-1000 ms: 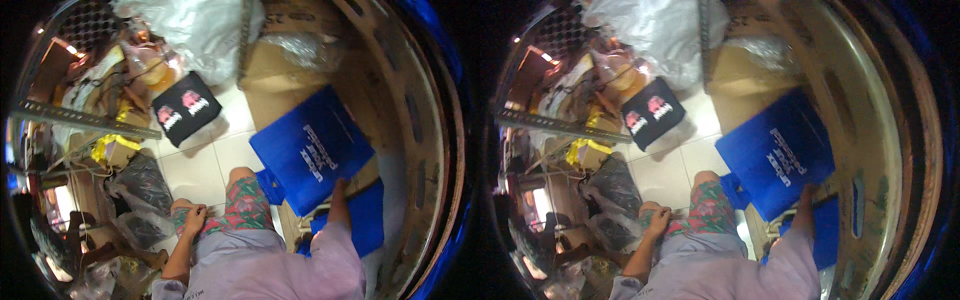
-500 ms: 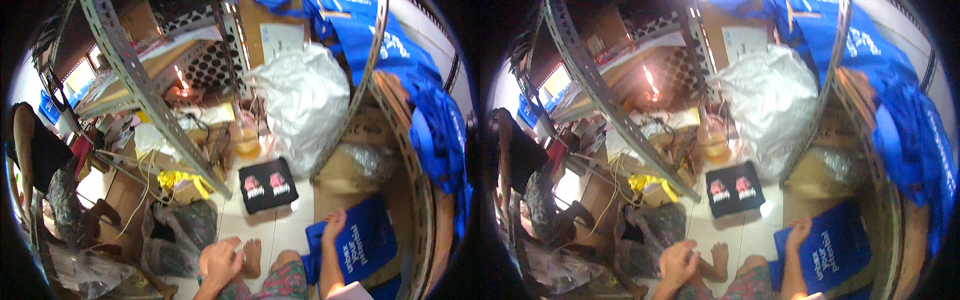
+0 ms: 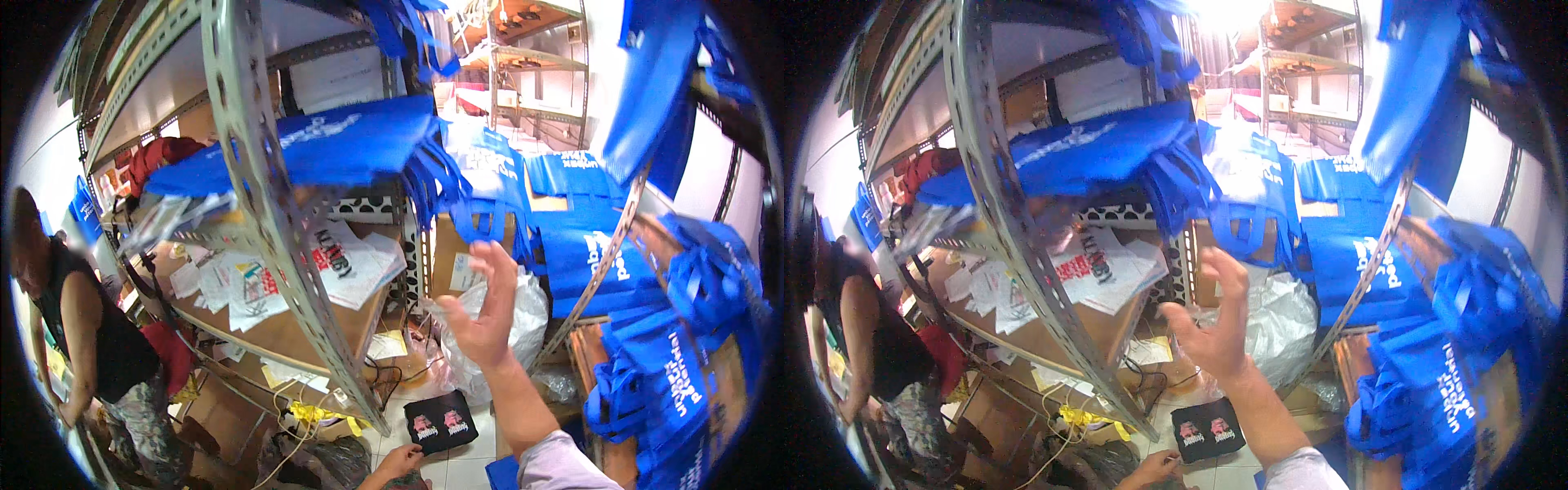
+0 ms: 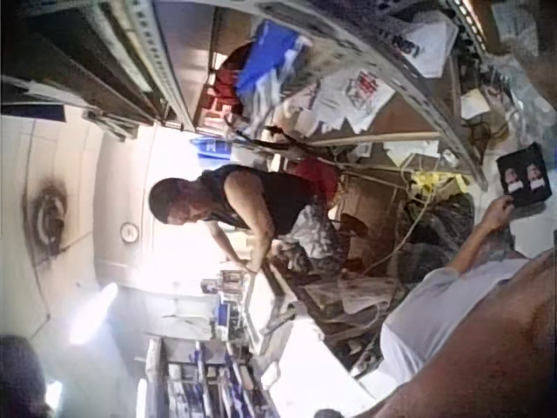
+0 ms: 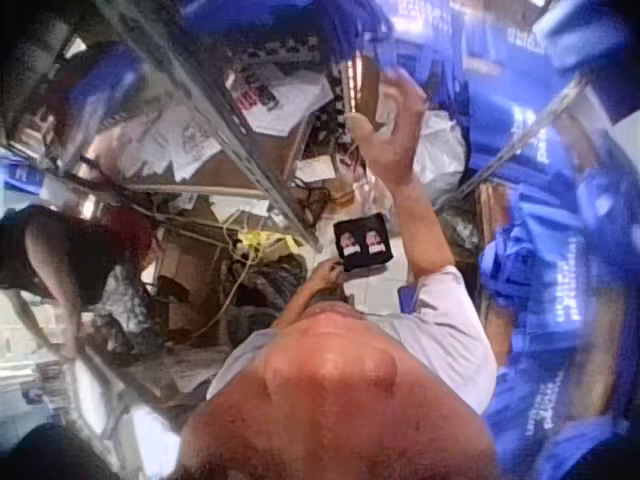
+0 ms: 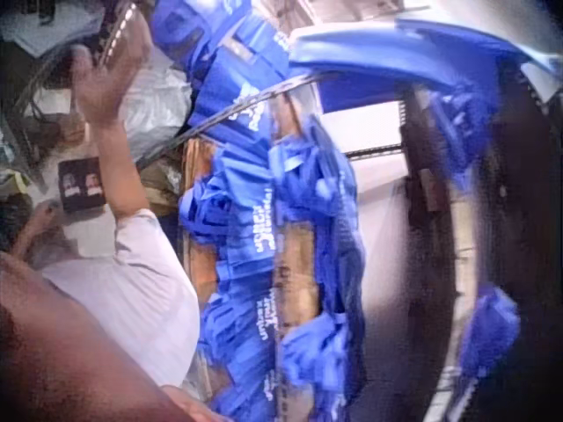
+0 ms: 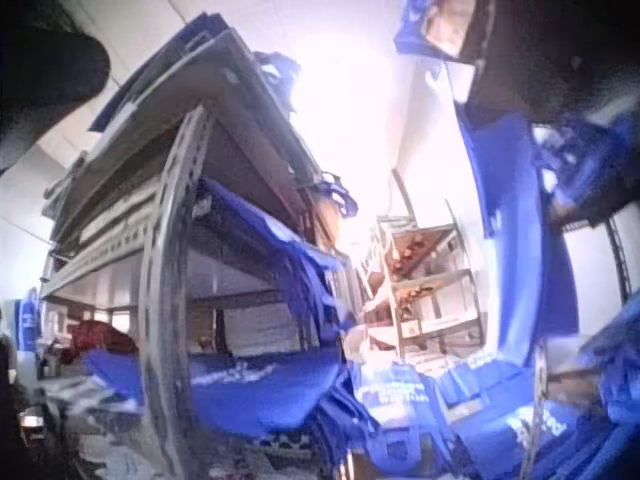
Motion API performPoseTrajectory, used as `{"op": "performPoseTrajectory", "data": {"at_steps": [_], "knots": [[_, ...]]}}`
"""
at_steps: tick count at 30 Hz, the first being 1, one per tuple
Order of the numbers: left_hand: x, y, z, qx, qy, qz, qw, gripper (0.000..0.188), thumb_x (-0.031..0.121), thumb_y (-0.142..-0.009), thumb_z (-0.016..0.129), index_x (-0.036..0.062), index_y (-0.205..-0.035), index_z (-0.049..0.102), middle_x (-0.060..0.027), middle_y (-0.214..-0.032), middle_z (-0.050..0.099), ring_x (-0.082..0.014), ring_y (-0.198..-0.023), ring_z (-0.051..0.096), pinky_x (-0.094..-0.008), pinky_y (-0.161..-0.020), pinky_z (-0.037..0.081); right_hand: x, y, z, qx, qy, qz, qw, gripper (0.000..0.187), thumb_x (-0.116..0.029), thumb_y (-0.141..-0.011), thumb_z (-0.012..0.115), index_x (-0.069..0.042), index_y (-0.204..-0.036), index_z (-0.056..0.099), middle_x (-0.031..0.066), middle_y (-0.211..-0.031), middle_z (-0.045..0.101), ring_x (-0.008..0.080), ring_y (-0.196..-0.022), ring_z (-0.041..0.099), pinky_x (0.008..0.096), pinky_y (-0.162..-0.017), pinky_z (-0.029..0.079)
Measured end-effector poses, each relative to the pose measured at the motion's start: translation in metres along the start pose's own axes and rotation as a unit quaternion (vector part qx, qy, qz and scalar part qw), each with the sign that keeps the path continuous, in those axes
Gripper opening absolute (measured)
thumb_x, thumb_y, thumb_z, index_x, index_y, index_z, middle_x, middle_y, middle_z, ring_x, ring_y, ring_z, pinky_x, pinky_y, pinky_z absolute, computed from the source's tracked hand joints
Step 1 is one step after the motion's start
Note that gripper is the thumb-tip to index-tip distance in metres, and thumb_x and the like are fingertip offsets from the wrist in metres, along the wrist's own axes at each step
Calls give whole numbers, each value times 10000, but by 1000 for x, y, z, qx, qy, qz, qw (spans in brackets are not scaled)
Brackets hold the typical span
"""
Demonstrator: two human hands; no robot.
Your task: The person folds blue reusable tote bags on the floor and then stacks them on a metal shelf. The person handles the bags one by one, smoothing them out before folding and placing them in a neat pile.
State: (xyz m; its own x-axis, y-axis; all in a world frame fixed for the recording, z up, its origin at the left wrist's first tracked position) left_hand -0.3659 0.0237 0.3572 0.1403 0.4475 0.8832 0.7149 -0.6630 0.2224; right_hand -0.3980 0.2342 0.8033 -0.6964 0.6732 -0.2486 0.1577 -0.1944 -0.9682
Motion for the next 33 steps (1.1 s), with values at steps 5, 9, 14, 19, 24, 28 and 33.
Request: {"op": "performPoseTrajectory", "data": {"at_steps": [5,9,14,19,24,28,33], "knots": [[174,24,-76,-21,22,-8,1000,366,266,-871,609,24,-1145,588,-100,-899,654,-163,-797,614,-296,-722,490,-14,-154,50,-263,146,-83,950,943,-186,-617,776,-43,-1403,276,167,-1405,352,381,-1324,282,537,-1080,233],[284,43,-131,-21,119,99,988,343,210,-920,571,53,-1224,544,-72,-1096,633,-165,-981,608,-303,-883,461,14,-203,85,-434,240,-100,863,941,-119,-572,754,-78,-1401,309,102,-1402,395,323,-1317,331,551,-1082,229],[398,46,-194,-10,240,147,959,335,102,-913,560,-10,-1225,514,-82,-1163,579,-155,-1080,545,-319,-945,426,22,-205,112,-450,170,-168,860,552,-55,-749,537,-75,-1298,480,67,-1258,557,239,-1225,476,529,-1079,256],[469,55,-246,103,314,210,920,409,164,-924,545,-4,-1280,433,-114,-1237,518,-204,-1163,494,-350,-989,396,36,-223,101,-413,91,-108,900,408,-92,-776,491,-42,-1173,574,142,-1150,616,274,-1098,572,474,-1021,368],[501,56,-281,191,448,240,839,633,461,-889,548,23,-1315,381,-146,-1294,461,-281,-1221,447,-408,-1027,368,26,-246,65,-313,105,-72,941,409,-67,-733,548,-10,-1137,580,164,-1083,636,315,-1002,612,453,-959,425],[528,53,-286,197,534,268,777,662,512,-864,562,53,-1309,389,-102,-1280,480,-241,-1175,478,-394,-1013,380,5,-224,19,-287,140,-81,944,387,-64,-740,557,-2,-1119,604,166,-1075,643,312,-994,622,448,-929,455],[538,42,-286,237,533,193,789,614,490,-840,616,69,-1257,455,-53,-1204,547,-192,-1078,533,-362,-924,438,-22,-176,-19,-295,148,-19,944,357,-90,-770,538,8,-1106,609,167,-1089,637,300,-1027,617,445,-928,459]]}}
Point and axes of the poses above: each hand's wrist, its own y-axis away from the middle knuckle, its own z-axis out of the palm, x = y × z, the point moved 4 cm from there along -y, towards the middle knuckle
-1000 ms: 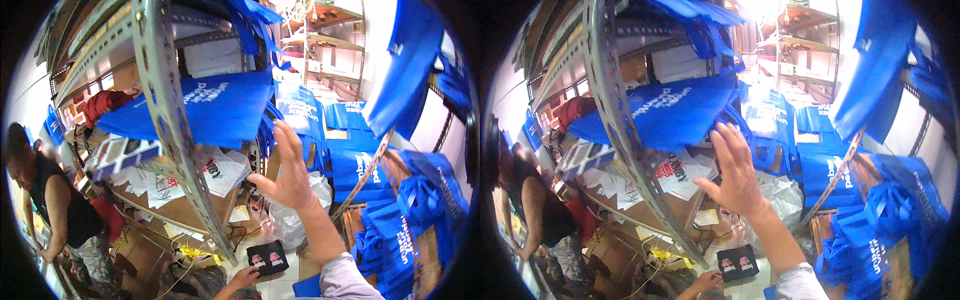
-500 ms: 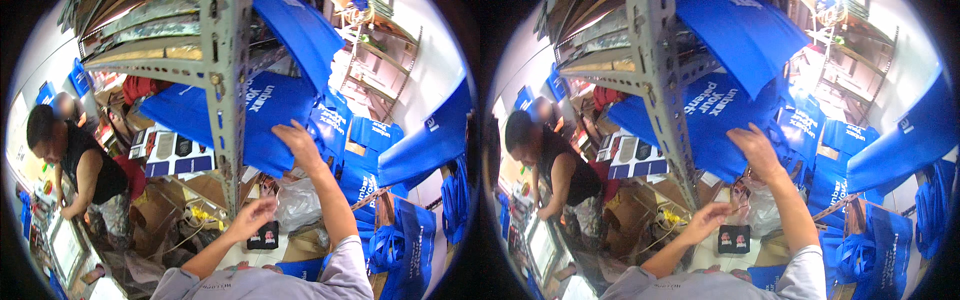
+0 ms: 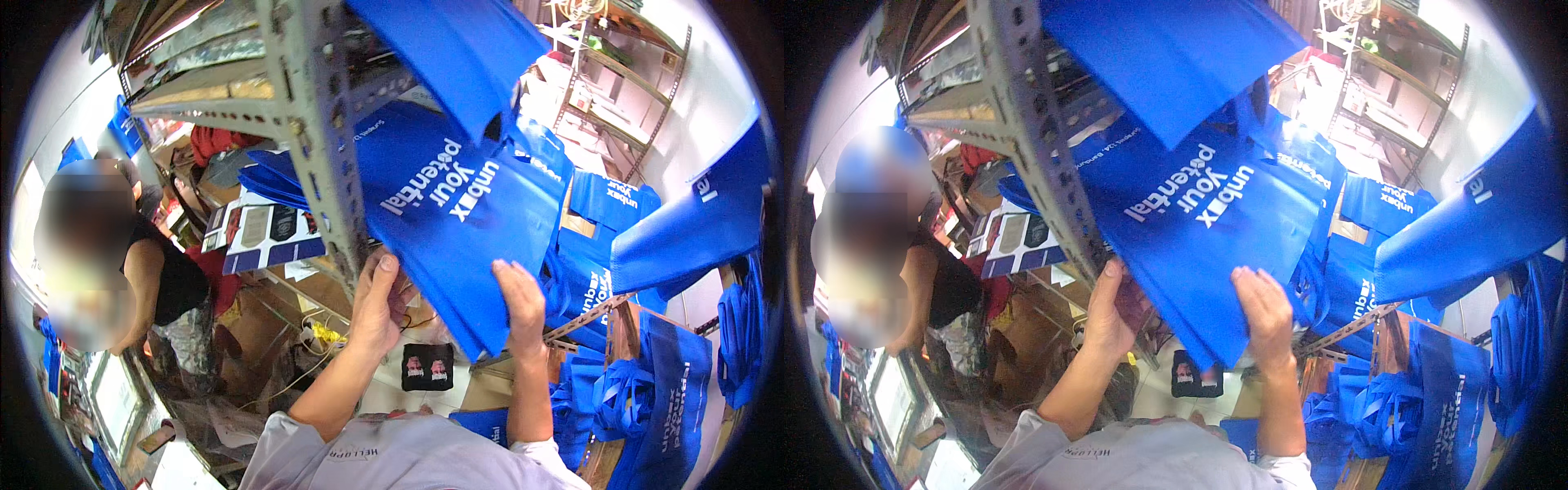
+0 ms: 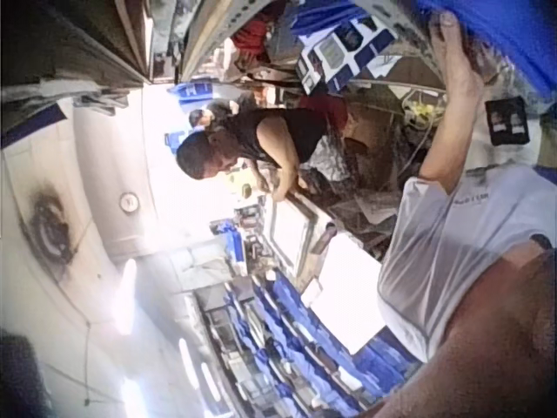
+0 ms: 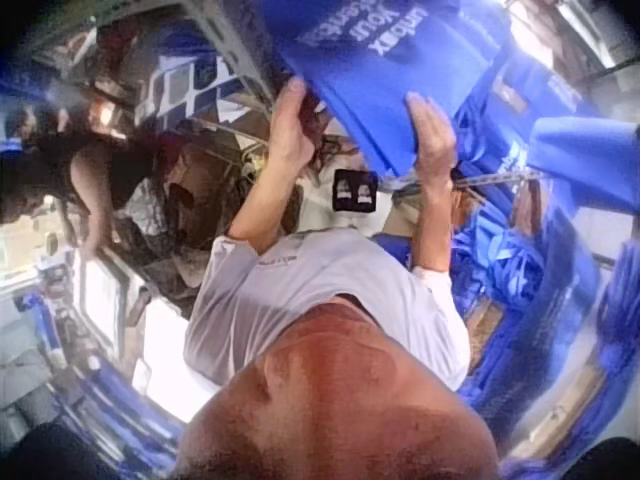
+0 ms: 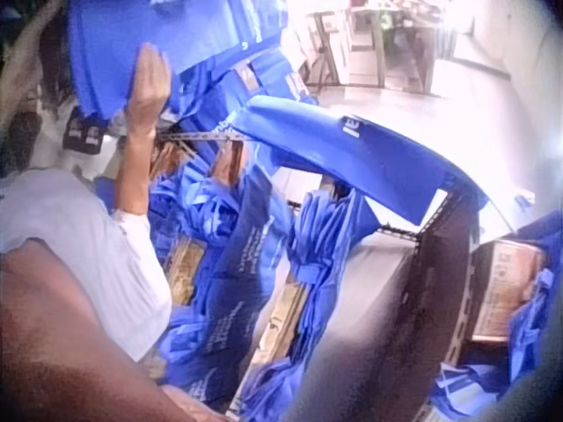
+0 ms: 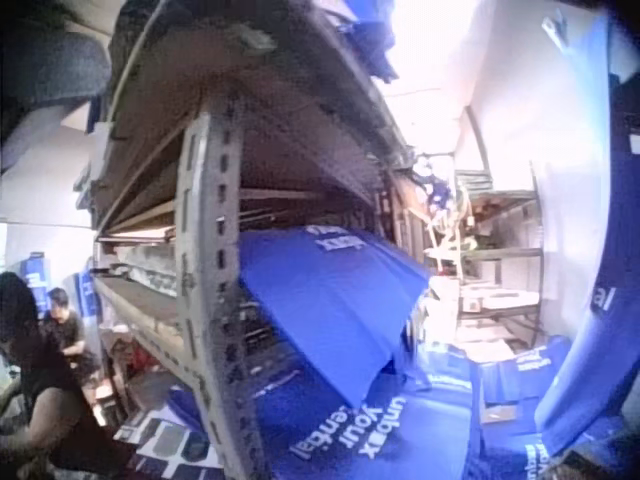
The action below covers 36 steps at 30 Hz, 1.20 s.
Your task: The person folds blue reusable tote bags on the floor and then stacks them on a metal shelf. The person handles the bags one by one, smoothing them out before folding and placing them in a neat pile.
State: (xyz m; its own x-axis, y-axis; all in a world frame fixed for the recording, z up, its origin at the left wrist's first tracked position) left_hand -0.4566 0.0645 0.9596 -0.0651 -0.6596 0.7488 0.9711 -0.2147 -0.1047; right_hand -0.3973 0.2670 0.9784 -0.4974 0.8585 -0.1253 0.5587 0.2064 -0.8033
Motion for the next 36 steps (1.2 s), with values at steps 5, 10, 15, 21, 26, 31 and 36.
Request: {"op": "performPoseTrajectory", "data": {"at_steps": [5,10,15,21,26,31,36], "knots": [[1,4,15,41,16,-43,998,642,356,-820,685,46,-1297,386,-100,-1179,539,-201,-1049,549,-359,-888,463,-10,29,-2,-36,-30,23,999,334,-87,-781,527,-4,-1092,614,156,-1102,634,304,-1050,606,439,-928,454],[-6,5,25,65,-107,-58,990,469,153,-862,621,-11,-1255,425,-141,-1150,550,-216,-1024,553,-357,-887,462,-18,47,2,-76,-36,29,996,348,-93,-788,519,-40,-1117,618,154,-1161,605,304,-1084,582,435,-941,441],[-16,13,25,52,-191,-49,979,369,115,-890,552,-38,-1214,463,-130,-1116,575,-214,-967,574,-353,-859,473,-14,56,-12,-147,-158,81,973,477,-62,-723,600,-43,-1199,573,168,-1220,567,337,-1131,540,443,-972,414],[-21,23,56,-81,-306,-15,948,283,151,-928,498,-38,-1131,558,-91,-1060,613,-159,-937,567,-319,-835,461,11,72,-66,-338,-360,98,864,745,-133,-722,717,18,-1363,369,226,-1385,396,322,-1302,374,401,-1069,311],[-13,27,78,-94,-273,-12,957,279,150,-936,481,-30,-1137,554,-76,-1044,607,-145,-950,551,-313,-848,450,35,2,-133,-110,-413,58,902,967,-359,-651,830,48,-1375,335,229,-1280,513,306,-1207,493,405,-1033,346],[-20,38,82,-108,-288,46,950,272,155,-952,460,-15,-1149,539,-62,-1031,599,-137,-962,538,-305,-861,440,-37,-147,-96,54,-117,-121,984,932,-288,-667,785,-3,-1403,289,242,-1404,338,397,-1292,345,452,-1060,300],[-38,50,90,-135,-239,-29,961,253,143,-941,512,-2,-1144,557,-66,-1054,608,-152,-967,547,-310,-877,444,-78,-229,-56,123,126,-186,967,707,-196,-747,656,-50,-1363,340,232,-1327,396,440,-1210,392,573,-996,325]]}}
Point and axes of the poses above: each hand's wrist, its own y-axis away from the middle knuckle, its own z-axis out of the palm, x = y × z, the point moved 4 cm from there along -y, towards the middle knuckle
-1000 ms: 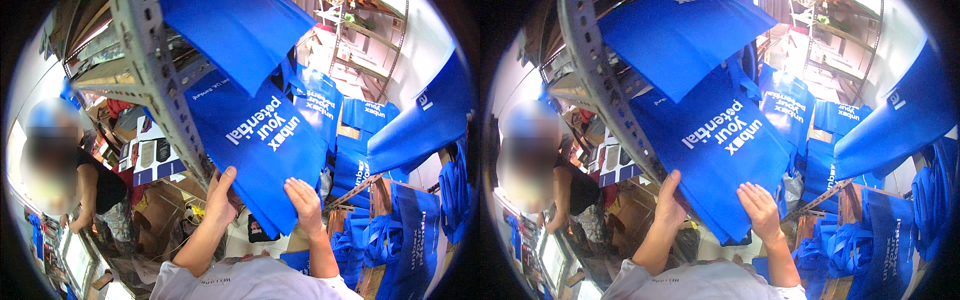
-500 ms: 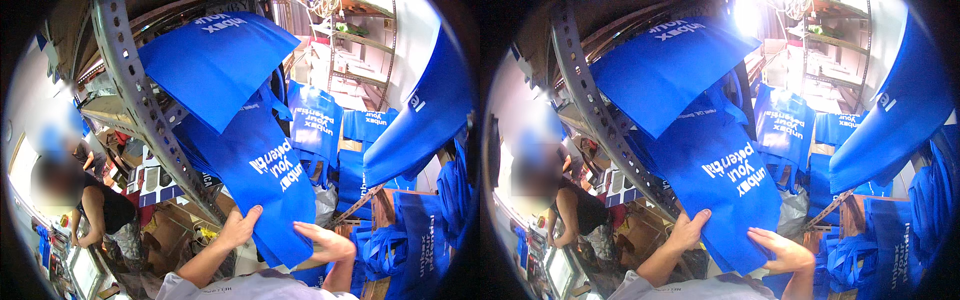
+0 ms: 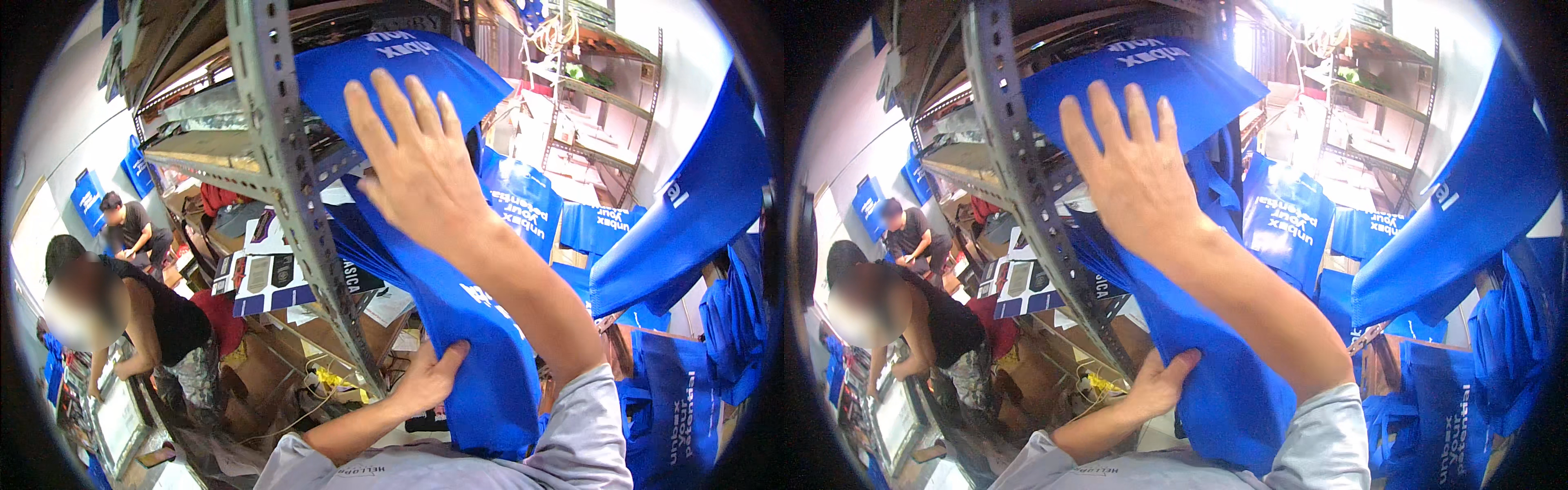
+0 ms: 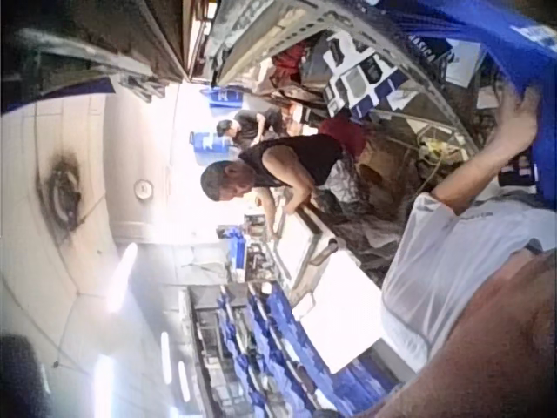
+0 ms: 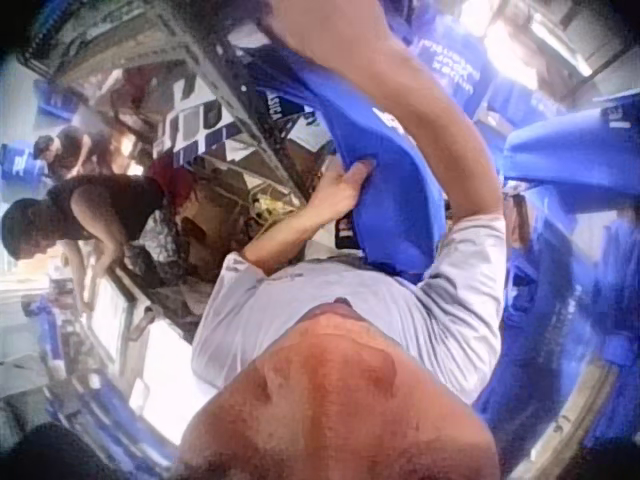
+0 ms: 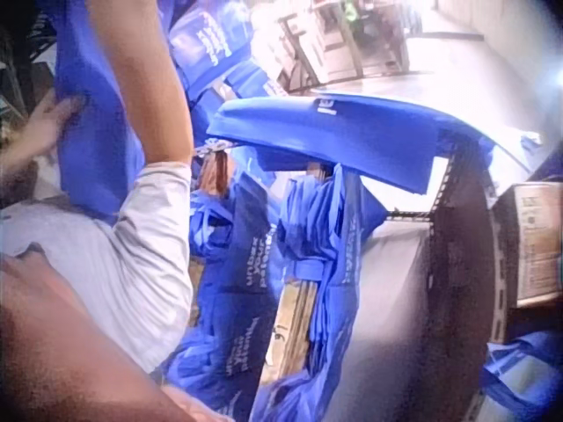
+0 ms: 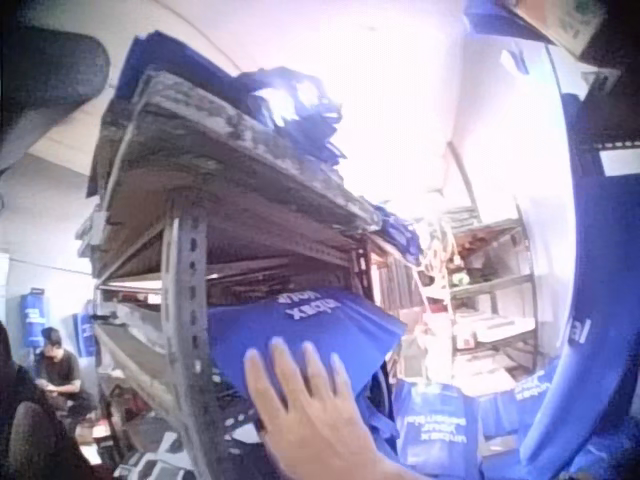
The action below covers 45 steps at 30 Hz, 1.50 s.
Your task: The person folds blue reusable tote bags on the floor and then stacks them on a metal shelf. The person handles the bags one by one, smoothing them out before folding and placing them in a neat pile.
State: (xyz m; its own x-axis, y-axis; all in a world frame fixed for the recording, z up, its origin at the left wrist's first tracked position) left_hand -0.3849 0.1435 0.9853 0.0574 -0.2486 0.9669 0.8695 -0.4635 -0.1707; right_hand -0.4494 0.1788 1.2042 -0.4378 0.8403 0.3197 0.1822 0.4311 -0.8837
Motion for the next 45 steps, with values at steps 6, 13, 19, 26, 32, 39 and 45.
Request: {"op": "performPoseTrajectory", "data": {"at_steps": [6,13,19,26,32,39,45], "knots": [[-27,10,6,-11,85,-59,995,292,165,-935,525,-17,-1162,547,-99,-1106,605,-175,-971,573,-337,-867,467,35,-36,30,15,113,-5,994,501,-84,-751,582,-52,-1234,455,125,-974,593,293,-919,609,441,-815,468],[-38,15,3,-42,177,-171,968,275,160,-905,550,-8,-1122,538,-99,-1042,618,-184,-919,597,-346,-845,487,62,-57,10,0,-27,-62,998,257,-1,-749,538,-8,-1006,526,192,-834,633,384,-814,621,467,-711,500],[-49,14,-2,-36,164,-195,966,297,173,-888,562,11,-1126,486,-94,-996,577,-181,-896,584,-358,-812,500,40,-94,-1,-101,3,-3,995,203,-57,-783,519,-34,-980,565,214,-805,645,399,-797,635,477,-686,516],[-58,22,-16,-41,193,-200,960,316,180,-875,570,7,-1127,489,-102,-1000,570,-195,-875,584,-373,-789,503,9,-73,15,-138,-7,-98,985,562,-146,-760,597,21,-1266,419,191,-1093,593,318,-996,602,466,-835,464],[-49,27,-17,-8,166,-254,953,338,201,-862,586,-4,-1116,496,-119,-999,584,-225,-862,601,-400,-775,511,2,-63,33,-102,109,-66,987,587,-85,-751,586,18,-1301,409,162,-1052,611,265,-950,622,430,-806,462],[-50,35,-22,7,117,-242,963,351,215,-853,584,-3,-1117,508,-128,-989,592,-224,-872,598,-389,-788,494,17,-88,18,-198,47,1,979,289,-34,-767,536,-10,-1055,542,209,-836,644,384,-816,624,467,-699,496],[-55,37,-31,25,-52,-83,995,479,209,-831,607,-50,-1196,436,-167,-1080,565,-231,-950,566,-344,-868,444,34,-80,-4,-84,80,-28,993,193,-1,-752,497,-23,-931,562,165,-882,618,355,-876,609,437,-732,496]]}}
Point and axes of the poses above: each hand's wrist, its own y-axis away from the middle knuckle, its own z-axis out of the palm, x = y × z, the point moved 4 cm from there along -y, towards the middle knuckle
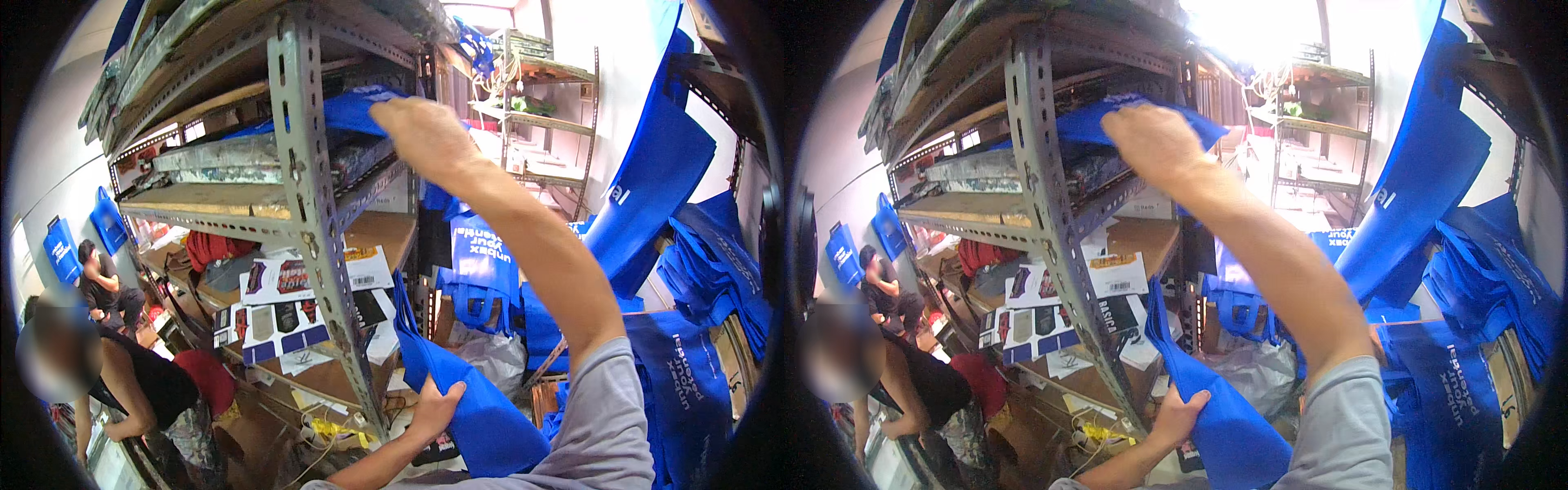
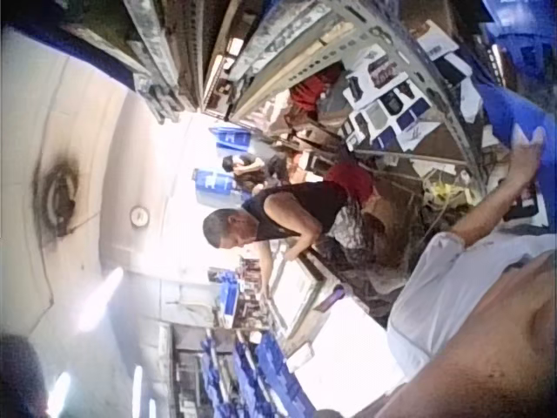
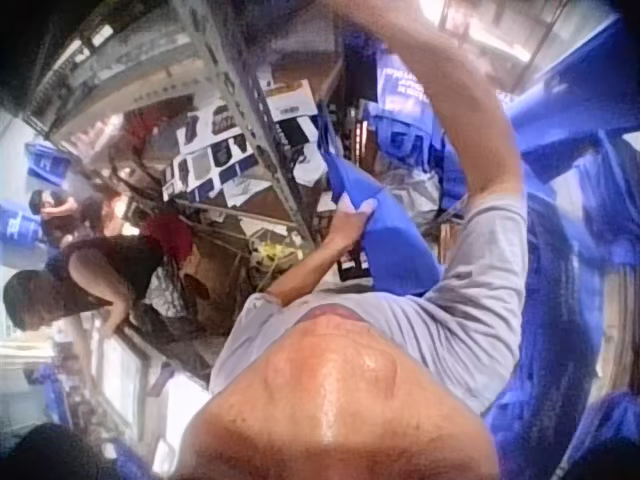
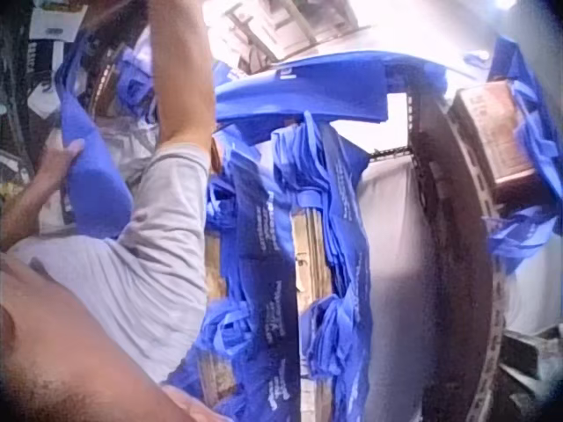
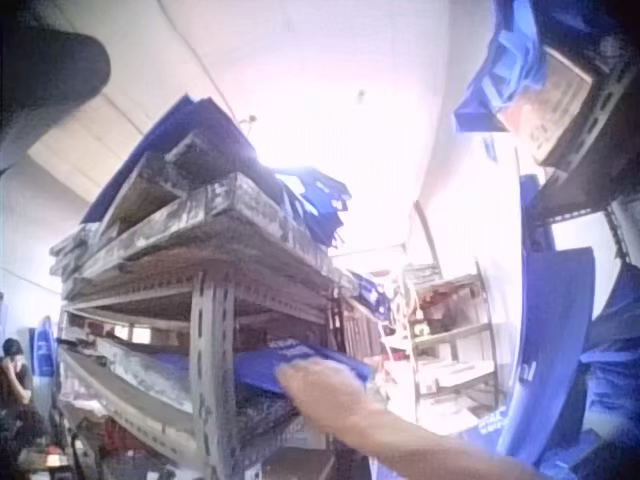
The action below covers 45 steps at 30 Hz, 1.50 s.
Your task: The person folds blue reusable tote bags on the floor and then stacks them on a metal shelf. The person handles the bags one by one, smoothing them out before folding and placing them in a neat pile.
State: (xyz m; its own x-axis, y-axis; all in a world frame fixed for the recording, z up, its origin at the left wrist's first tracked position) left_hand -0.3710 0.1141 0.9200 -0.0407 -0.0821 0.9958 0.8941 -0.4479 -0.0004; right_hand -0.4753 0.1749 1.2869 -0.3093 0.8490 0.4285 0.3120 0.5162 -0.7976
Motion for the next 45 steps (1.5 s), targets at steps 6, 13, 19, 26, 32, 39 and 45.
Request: {"op": "performPoseTrajectory", "data": {"at_steps": [6,13,19,26,32,39,45], "knots": [[-1,7,-13,21,-49,159,986,854,128,-828,620,-44,-1422,31,-266,-1292,396,-286,-1080,523,-357,-959,402,14,48,-75,106,109,2,988,160,-37,-761,561,-47,-920,555,125,-862,614,312,-839,616,397,-720,501],[17,11,-26,-37,-81,221,971,614,23,-855,568,22,-1396,277,-173,-1206,516,-201,-1010,537,-307,-901,426,-41,145,-123,-13,67,145,987,402,-12,-666,621,-26,-1063,563,160,-870,595,351,-822,588,429,-722,471],[21,7,-23,-81,16,32,996,245,141,-921,517,38,-1115,627,-46,-1024,612,-125,-925,535,-260,-792,433,-94,221,-140,-117,40,198,972,357,-74,-736,559,-7,-1085,584,82,-813,584,238,-693,560,361,-599,427],[-23,13,-42,-37,268,-30,962,915,757,-808,365,2,-1325,380,-125,-1269,518,-263,-1102,549,-412,-906,474,-165,303,-134,-320,-98,260,906,375,-87,-729,556,-23,-1096,595,48,-821,586,201,-696,555,333,-607,433],[-43,29,-16,-76,149,-99,981,675,503,-878,557,-53,-1246,461,-148,-1189,572,-237,-1044,573,-371,-894,466,-206,374,-122,-370,-187,285,864,365,-136,-761,545,-43,-1114,542,43,-820,553,209,-772,567,336,-648,451],[-185,44,-38,-37,79,-363,928,411,190,-790,633,-52,-1105,529,-155,-986,626,-263,-854,633,-388,-787,528,-279,440,-94,-399,-297,316,808,299,-131,-785,554,-80,-1080,553,77,-828,606,251,-763,634,397,-623,501],[-205,74,-45,-7,11,-369,929,300,91,-763,586,-56,-1023,553,-143,-897,626,-252,-773,633,-382,-746,542,-314,464,-93,-430,-399,364,724,470,-96,-784,553,-83,-1251,495,126,-877,618,317,-802,639,441,-674,510]]}}
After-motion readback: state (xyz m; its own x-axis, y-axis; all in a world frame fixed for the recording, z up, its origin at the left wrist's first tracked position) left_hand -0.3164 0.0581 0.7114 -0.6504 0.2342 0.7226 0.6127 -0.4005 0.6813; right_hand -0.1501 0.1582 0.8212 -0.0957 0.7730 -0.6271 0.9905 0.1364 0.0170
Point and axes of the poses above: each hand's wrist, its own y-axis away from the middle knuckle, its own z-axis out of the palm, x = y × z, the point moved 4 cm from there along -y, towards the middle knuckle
